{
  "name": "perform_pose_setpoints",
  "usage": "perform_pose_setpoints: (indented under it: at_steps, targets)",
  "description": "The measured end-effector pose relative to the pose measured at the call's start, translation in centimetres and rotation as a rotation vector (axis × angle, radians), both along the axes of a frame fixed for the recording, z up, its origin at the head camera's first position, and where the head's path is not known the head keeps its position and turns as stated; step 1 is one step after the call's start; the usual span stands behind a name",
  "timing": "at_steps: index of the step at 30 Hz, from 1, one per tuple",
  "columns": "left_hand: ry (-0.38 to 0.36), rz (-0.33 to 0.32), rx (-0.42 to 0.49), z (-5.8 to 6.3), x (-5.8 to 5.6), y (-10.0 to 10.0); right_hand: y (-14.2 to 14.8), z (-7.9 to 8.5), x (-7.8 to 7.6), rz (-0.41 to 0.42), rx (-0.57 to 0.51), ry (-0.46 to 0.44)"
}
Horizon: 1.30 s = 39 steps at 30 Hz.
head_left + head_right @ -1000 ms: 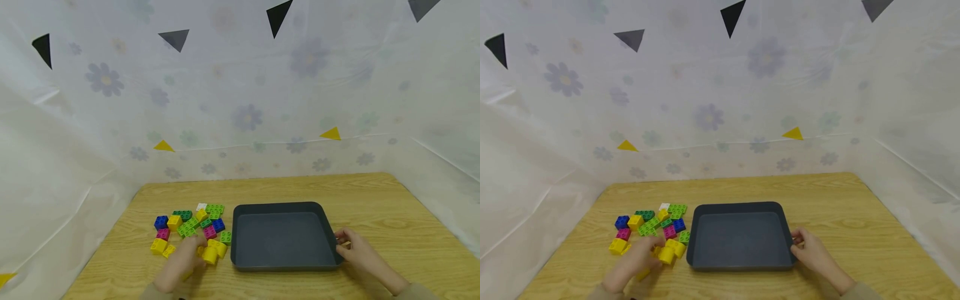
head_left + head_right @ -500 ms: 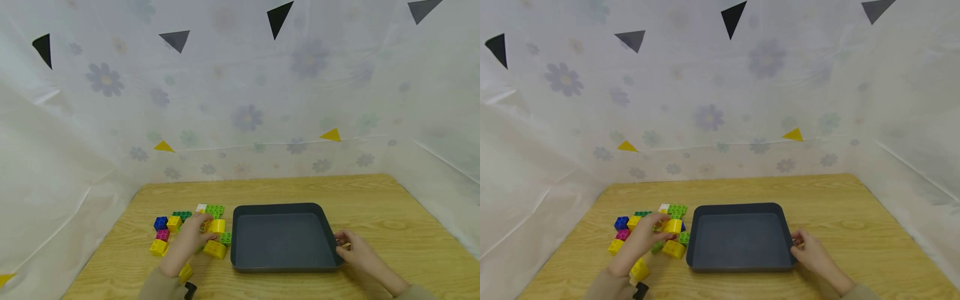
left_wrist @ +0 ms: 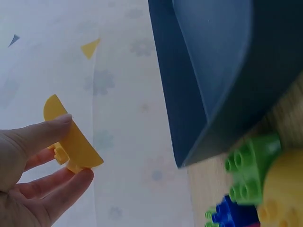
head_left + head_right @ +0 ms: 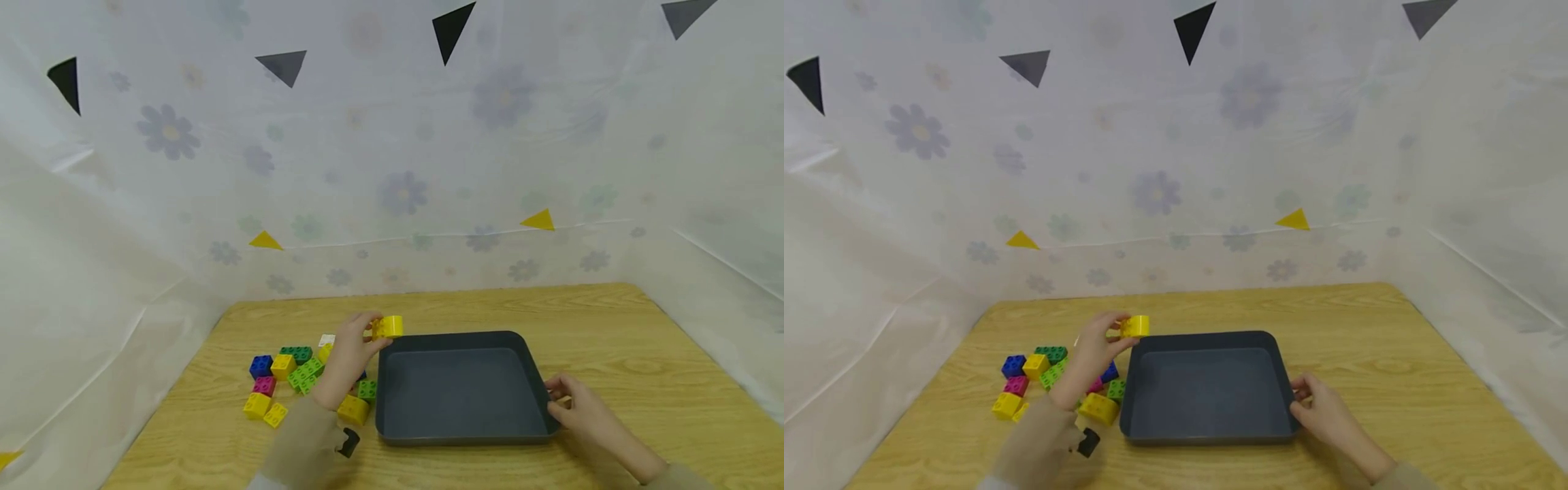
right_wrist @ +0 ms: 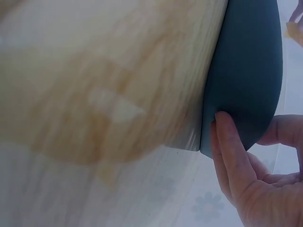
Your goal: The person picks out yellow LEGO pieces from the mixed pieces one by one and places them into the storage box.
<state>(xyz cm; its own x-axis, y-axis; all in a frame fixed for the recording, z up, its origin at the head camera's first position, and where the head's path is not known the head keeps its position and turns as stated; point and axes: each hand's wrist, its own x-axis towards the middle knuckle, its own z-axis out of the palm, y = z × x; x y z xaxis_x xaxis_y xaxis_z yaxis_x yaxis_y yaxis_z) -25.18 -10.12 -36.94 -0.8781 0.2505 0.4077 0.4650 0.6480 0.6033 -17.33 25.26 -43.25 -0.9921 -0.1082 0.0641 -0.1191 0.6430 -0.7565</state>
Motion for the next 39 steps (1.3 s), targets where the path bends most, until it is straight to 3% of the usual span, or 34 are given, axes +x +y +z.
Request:
perform_pose_setpoints:
  at_steps: [6,17,29,39]
  targets:
    - [0.013,-0.042,-0.042,0.1,-1.2,2.9,0.2,-0.1,-0.1,0.011,-0.013,-0.030]
    - [-0.087,-0.103,-0.162,-0.1,-3.4,7.8,0.2,-0.4,-0.1,0.024,0.000,0.016]
    - [-0.178,-0.178,-0.306,-1.4,-3.6,12.1,0.0,-0.1,0.0,0.022,0.012,0.013]
    - [-0.236,-0.190,-0.428,-2.3,-3.5,15.4,-0.1,0.1,0.0,0.017,0.049,0.022]
